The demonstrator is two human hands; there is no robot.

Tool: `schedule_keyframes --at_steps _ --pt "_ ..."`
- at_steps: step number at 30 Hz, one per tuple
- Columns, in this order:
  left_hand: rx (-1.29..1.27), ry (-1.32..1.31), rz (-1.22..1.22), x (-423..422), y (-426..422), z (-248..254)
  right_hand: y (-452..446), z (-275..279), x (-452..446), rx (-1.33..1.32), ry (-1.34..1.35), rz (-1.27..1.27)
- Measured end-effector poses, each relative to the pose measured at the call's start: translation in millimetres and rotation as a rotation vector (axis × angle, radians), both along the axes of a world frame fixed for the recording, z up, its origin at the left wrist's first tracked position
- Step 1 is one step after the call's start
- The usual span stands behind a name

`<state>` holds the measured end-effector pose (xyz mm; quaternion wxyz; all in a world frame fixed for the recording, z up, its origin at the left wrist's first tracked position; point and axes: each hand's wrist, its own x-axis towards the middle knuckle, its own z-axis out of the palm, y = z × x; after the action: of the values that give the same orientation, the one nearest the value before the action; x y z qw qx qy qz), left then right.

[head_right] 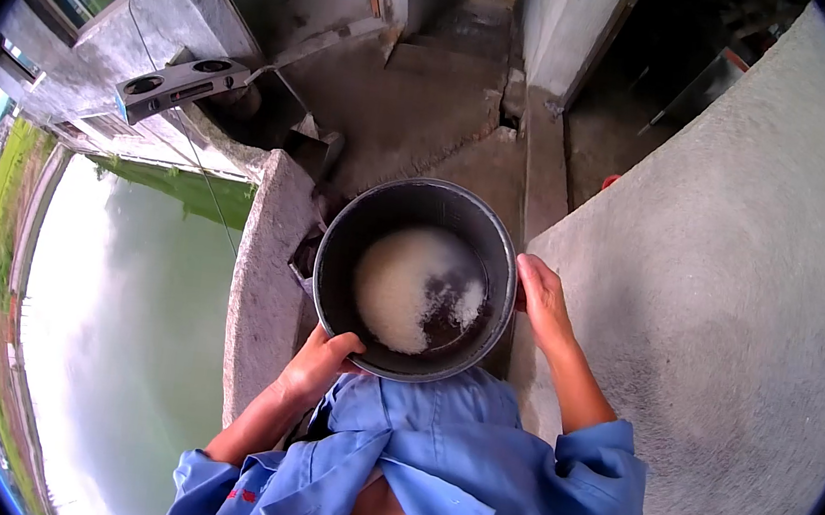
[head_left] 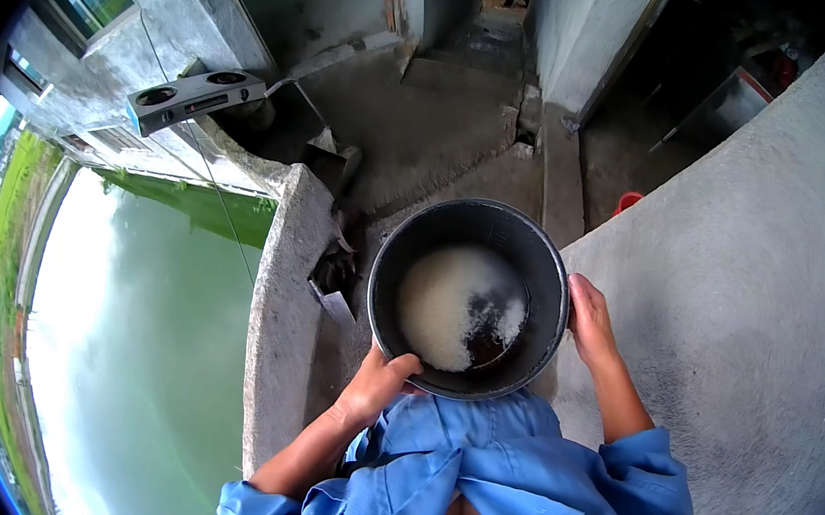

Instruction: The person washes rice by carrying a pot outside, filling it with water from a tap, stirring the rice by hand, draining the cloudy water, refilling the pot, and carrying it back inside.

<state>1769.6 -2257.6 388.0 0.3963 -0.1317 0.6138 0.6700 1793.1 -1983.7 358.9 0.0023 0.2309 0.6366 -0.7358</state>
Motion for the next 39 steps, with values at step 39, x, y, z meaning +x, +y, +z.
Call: schedule_keyframes --at_steps 39 --pt "-0.032 0.261 -0.039 18.6 5.7 -2.6 -18.6 19.4 44.9 0.295 0.138 -0.105"
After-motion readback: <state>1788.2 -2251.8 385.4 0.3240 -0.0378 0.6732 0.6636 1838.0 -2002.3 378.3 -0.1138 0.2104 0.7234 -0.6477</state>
